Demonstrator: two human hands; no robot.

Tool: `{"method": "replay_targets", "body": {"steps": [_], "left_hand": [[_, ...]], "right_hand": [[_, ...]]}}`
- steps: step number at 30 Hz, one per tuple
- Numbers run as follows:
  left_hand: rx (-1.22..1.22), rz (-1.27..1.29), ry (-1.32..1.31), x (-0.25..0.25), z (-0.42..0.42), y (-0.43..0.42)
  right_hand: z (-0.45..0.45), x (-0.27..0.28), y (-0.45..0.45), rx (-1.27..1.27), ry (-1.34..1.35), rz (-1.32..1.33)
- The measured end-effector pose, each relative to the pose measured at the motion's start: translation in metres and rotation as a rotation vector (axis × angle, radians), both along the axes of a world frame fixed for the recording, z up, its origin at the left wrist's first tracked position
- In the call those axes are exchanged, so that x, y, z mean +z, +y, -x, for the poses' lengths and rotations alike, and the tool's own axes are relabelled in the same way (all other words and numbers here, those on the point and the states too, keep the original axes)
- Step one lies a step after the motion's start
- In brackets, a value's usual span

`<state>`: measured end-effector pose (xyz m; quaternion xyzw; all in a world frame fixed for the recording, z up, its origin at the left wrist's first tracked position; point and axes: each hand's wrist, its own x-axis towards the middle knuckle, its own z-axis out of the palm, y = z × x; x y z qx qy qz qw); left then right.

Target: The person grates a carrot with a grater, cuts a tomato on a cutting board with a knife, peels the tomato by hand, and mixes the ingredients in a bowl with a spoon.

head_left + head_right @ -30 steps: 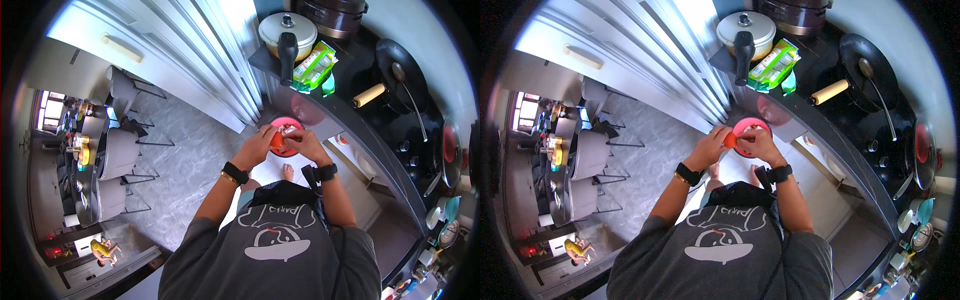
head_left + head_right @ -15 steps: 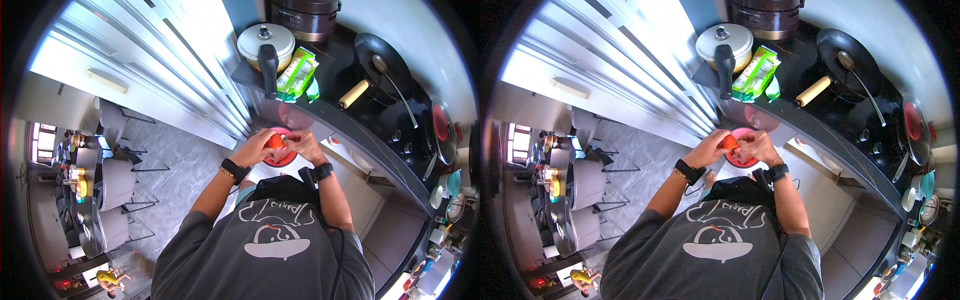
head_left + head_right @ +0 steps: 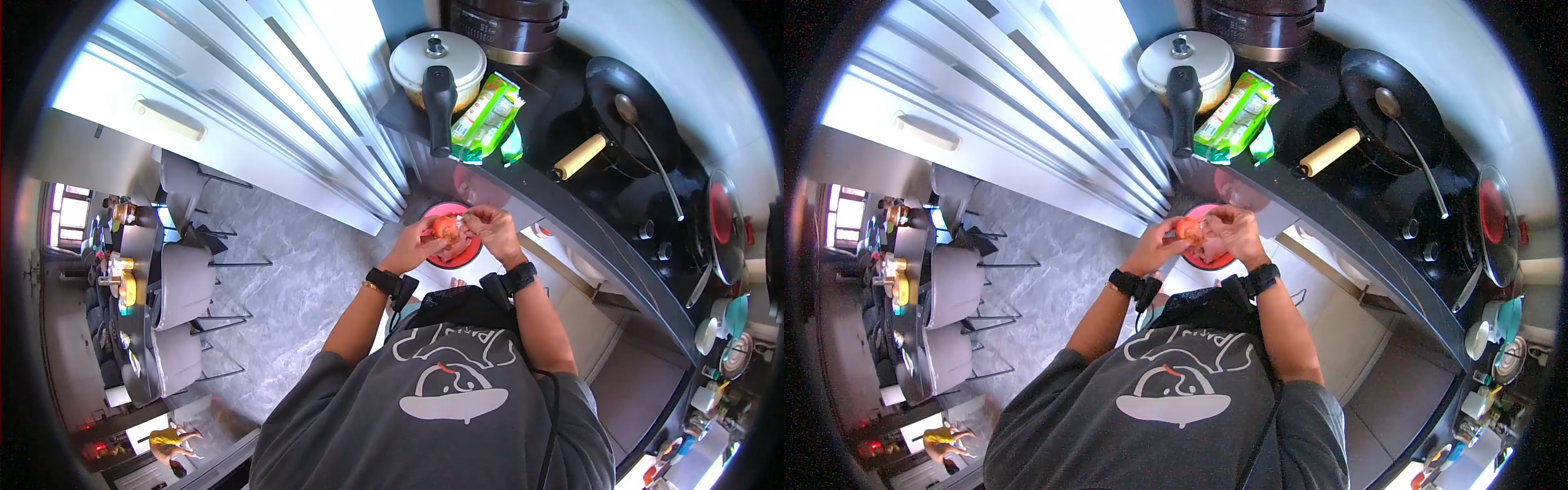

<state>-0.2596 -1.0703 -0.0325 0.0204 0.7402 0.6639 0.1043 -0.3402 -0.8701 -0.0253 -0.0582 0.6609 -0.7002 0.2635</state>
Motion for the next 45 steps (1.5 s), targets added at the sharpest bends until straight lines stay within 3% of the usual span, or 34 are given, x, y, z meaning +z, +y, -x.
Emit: {"method": "replay_targets", "body": {"steps": [3,5,8,12,14,17,27,32,39,41,45], "left_hand": [[0.085,-0.112,-0.080,-0.007,-0.002,-0.003],[0.103,-0.171,-0.132,0.002,-0.006,-0.002],[0.125,-0.218,-0.166,0.005,-0.007,0.002],[0.103,-0.195,-0.207,-0.004,-0.008,0.002],[0.103,-0.192,-0.200,-0.008,-0.008,0.003],[0.087,-0.137,-0.173,-0.004,-0.007,0.007],[0.062,-0.062,-0.091,0.015,-0.009,0.010],[0.098,0.134,0.017,0.015,-0.012,0.017],[0.156,0.253,0.094,0.021,-0.010,0.026],[0.168,0.251,0.098,0.021,-0.010,0.028],[0.159,0.240,0.049,0.020,-0.009,0.030]], "right_hand": [[0.004,-0.012,0.006,-0.064,0.071,-0.119],[0.005,-0.016,0.008,0.100,0.190,-0.264],[0.000,-0.029,0.002,0.140,0.370,-0.327],[0.000,-0.018,0.000,0.162,0.252,-0.260],[-0.003,0.012,0.001,0.264,-0.014,-0.097],[-0.003,0.008,-0.002,0.271,0.142,-0.173],[-0.004,0.029,-0.011,0.276,0.041,-0.220],[-0.007,0.021,-0.012,0.271,0.332,-0.319],[-0.005,0.023,-0.011,0.252,0.230,-0.315],[-0.002,0.006,-0.010,0.216,0.399,-0.397],[0.000,0.003,-0.009,0.237,0.356,-0.380]]}}
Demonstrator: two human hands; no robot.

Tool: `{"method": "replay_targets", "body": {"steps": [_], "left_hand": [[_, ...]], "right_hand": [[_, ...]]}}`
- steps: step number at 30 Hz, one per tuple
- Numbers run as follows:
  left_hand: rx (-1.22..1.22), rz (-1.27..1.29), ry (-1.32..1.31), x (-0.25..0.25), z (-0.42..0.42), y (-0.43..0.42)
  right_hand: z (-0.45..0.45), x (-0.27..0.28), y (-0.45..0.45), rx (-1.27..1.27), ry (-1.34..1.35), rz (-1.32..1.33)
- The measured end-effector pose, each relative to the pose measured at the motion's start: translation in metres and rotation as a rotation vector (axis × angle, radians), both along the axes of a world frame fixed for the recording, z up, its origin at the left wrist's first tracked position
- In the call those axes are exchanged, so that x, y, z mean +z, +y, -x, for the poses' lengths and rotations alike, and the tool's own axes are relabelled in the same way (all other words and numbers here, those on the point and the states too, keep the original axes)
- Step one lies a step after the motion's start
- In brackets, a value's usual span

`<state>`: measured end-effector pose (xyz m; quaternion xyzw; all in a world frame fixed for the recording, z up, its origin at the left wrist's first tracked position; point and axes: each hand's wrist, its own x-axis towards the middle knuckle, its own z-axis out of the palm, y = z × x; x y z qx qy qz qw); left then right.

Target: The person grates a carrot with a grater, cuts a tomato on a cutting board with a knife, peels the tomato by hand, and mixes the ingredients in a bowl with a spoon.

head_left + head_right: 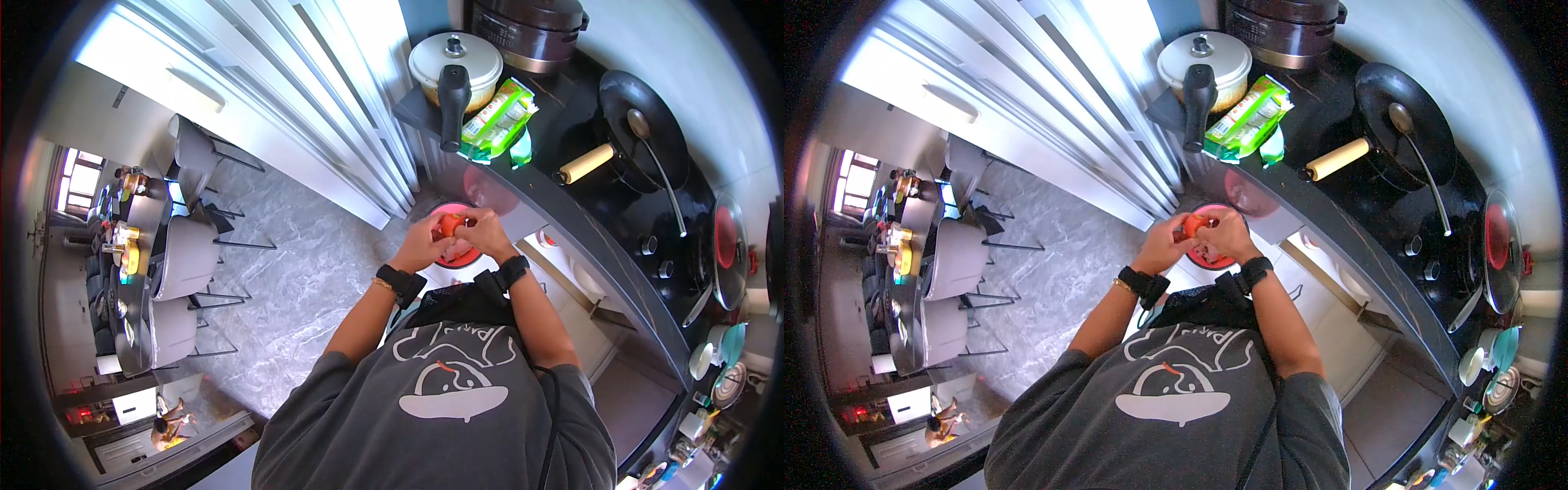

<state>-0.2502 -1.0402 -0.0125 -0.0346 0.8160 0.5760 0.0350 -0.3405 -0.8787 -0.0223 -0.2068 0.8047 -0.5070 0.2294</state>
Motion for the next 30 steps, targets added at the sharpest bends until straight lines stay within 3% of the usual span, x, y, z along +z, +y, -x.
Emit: {"method": "replay_targets", "body": {"steps": [7,9,11,15,18,22,24,30], "left_hand": [[-0.003,-0.062,-0.007,-0.013,0.003,-0.003],[0.094,-0.012,0.097,-0.006,0.006,-0.005],[0.070,0.085,0.143,-0.004,0.011,-0.008],[0.022,0.319,0.270,0.001,0.014,-0.005],[0.030,0.304,0.277,0.001,0.014,-0.001],[0.060,0.294,0.265,0.005,0.015,0.004],[0.109,0.131,0.235,0.004,0.016,0.007],[0.133,0.030,0.201,0.001,0.018,-0.001]], "right_hand": [[0.006,-0.012,0.005,0.088,-0.006,0.086],[0.008,-0.023,0.003,0.114,0.024,0.093],[0.005,-0.027,-0.001,-0.009,-0.162,0.220],[0.004,-0.002,0.000,-0.022,-0.422,0.174],[0.005,-0.005,0.000,-0.078,-0.488,0.168],[0.008,-0.017,-0.001,-0.057,-0.339,0.216],[0.009,-0.021,0.000,-0.044,-0.321,0.205],[0.007,-0.014,0.003,-0.037,-0.499,0.362]]}}
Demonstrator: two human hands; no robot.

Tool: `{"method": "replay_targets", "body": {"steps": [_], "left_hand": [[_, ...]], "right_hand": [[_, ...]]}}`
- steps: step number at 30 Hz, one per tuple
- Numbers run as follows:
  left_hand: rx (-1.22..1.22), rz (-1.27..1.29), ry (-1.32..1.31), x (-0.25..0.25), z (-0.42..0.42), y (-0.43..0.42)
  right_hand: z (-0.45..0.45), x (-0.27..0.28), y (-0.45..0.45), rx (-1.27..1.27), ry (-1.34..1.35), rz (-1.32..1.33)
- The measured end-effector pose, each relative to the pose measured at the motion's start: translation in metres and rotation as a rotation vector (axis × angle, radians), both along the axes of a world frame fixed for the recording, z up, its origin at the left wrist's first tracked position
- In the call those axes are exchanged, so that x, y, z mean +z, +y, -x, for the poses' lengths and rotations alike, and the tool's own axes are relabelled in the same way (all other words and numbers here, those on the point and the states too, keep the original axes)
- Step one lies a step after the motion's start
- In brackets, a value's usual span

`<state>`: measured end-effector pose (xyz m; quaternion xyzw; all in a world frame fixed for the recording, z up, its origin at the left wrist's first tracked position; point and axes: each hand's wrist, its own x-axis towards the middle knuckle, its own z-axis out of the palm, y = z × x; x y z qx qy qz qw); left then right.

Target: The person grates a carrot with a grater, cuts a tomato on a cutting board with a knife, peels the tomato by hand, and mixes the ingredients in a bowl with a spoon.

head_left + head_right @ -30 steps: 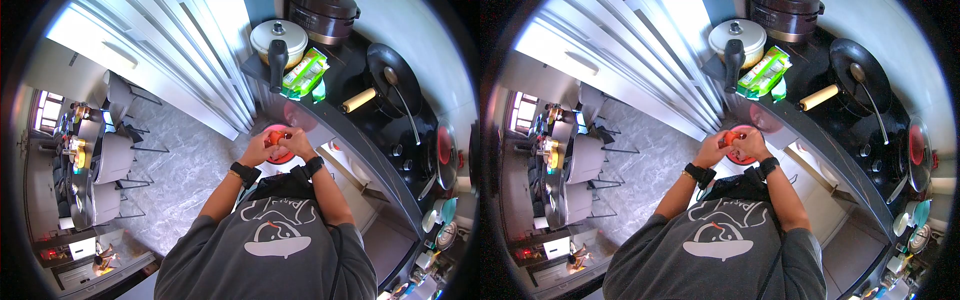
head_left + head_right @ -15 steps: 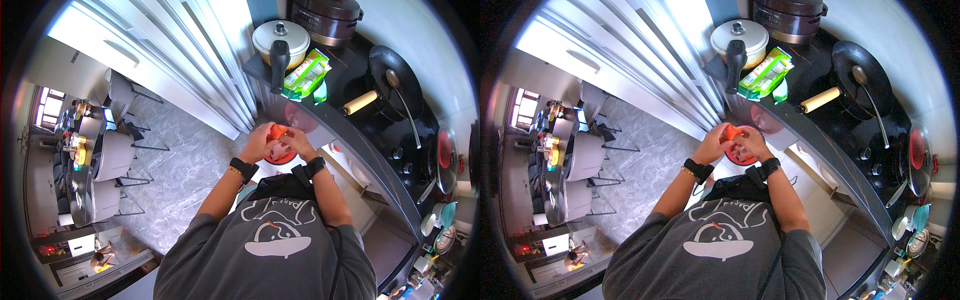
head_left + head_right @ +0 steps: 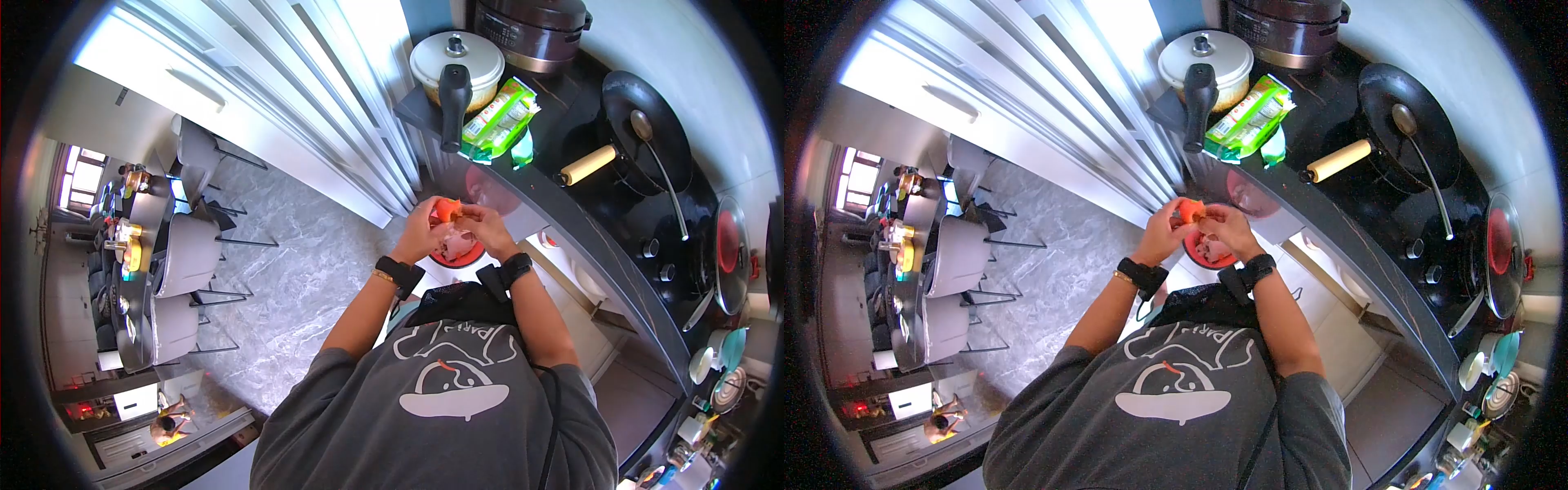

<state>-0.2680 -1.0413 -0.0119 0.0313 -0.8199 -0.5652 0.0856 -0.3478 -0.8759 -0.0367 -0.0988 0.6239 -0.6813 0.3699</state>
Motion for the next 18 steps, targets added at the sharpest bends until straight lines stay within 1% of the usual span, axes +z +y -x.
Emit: {"method": "replay_targets", "body": {"steps": [3,4,5,6,8,10,13,15,17,18], "left_hand": [[-0.003,-0.046,-0.032,-0.007,0.001,-0.004],[-0.003,-0.046,-0.032,-0.007,0.001,-0.004],[-0.011,0.031,-0.017,-0.007,0.000,-0.003],[-0.018,0.109,-0.002,-0.003,0.000,-0.002],[-0.012,0.149,0.000,0.005,0.000,0.002],[-0.006,0.190,0.000,0.008,-0.002,0.005],[0.020,0.128,0.007,0.005,-0.001,0.008],[0.066,-0.045,-0.059,-0.002,-0.001,0.008],[0.053,-0.043,-0.029,-0.016,0.000,0.003],[0.041,-0.040,0.000,-0.015,0.000,0.002]], "right_hand": [[0.000,0.006,-0.003,-0.005,-0.030,0.016],[0.000,0.009,-0.005,-0.008,-0.018,-0.038],[0.001,0.011,-0.006,-0.011,-0.006,-0.092],[0.000,0.007,-0.007,-0.011,-0.006,-0.092],[0.000,-0.005,-0.011,-0.129,0.094,-0.109],[-0.002,-0.002,-0.013,-0.140,0.105,-0.119],[-0.001,-0.005,-0.013,-0.148,0.123,-0.138],[0.001,-0.013,-0.013,-0.146,0.128,-0.147],[0.003,-0.023,-0.011,-0.122,0.033,-0.096],[0.003,-0.021,-0.009,-0.122,0.032,-0.097]]}}
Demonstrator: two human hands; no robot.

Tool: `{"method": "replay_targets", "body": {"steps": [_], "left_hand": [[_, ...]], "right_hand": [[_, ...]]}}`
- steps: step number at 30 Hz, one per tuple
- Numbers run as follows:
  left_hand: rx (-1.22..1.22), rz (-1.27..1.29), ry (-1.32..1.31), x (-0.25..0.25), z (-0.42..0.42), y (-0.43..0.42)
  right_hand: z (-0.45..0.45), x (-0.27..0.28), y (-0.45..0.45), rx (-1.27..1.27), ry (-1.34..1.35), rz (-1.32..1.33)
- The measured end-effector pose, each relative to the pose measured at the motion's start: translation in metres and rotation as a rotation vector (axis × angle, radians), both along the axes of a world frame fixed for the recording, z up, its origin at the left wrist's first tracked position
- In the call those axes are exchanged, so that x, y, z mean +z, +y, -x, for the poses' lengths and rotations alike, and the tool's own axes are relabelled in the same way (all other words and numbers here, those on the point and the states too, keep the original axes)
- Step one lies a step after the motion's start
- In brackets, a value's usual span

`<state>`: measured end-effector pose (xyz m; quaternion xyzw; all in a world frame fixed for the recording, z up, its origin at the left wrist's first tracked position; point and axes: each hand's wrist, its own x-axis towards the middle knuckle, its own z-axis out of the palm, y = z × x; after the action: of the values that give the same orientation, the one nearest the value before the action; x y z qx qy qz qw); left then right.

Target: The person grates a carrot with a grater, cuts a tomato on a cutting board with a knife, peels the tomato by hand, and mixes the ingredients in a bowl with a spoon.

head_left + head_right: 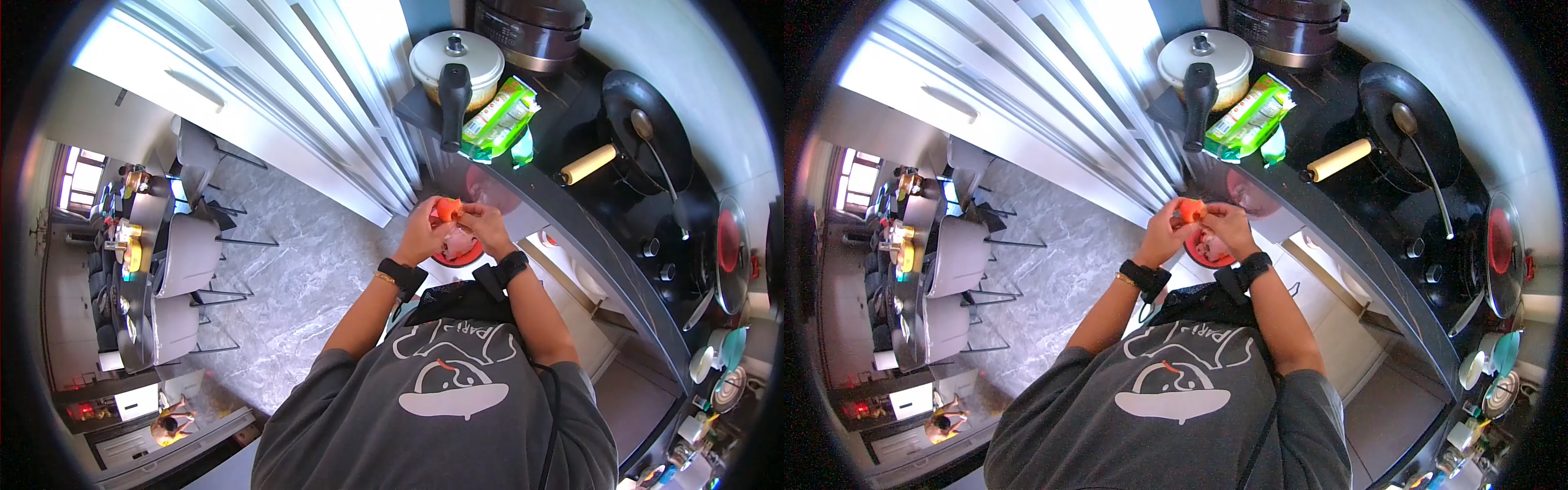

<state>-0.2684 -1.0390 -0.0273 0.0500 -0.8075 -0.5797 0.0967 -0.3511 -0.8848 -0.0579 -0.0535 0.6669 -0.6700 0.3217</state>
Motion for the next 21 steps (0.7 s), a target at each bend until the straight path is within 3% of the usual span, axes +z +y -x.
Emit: {"method": "replay_targets", "body": {"steps": [3,9,13,15,18,20,21], "left_hand": [[0.011,-0.025,-0.056,0.003,-0.002,-0.002],[-0.044,0.158,-0.030,0.021,-0.004,0.001],[-0.028,0.166,0.018,0.018,-0.004,0.003],[-0.034,0.039,-0.098,0.020,-0.005,0.004],[-0.017,-0.094,-0.097,0.015,-0.006,0.005],[-0.009,-0.092,-0.101,0.010,-0.005,0.002],[0.000,-0.089,-0.105,0.009,-0.005,0.000]], "right_hand": [[-0.001,0.004,0.002,0.039,-0.106,0.144],[-0.002,-0.002,-0.004,0.061,0.109,-0.010],[-0.005,0.003,-0.006,-0.018,0.170,-0.033],[-0.005,0.006,-0.006,-0.020,0.163,-0.059],[-0.004,-0.001,-0.004,-0.003,0.115,-0.041],[-0.002,-0.007,-0.001,-0.013,-0.159,0.161],[-0.004,-0.001,-0.002,-0.013,-0.159,0.160]]}}
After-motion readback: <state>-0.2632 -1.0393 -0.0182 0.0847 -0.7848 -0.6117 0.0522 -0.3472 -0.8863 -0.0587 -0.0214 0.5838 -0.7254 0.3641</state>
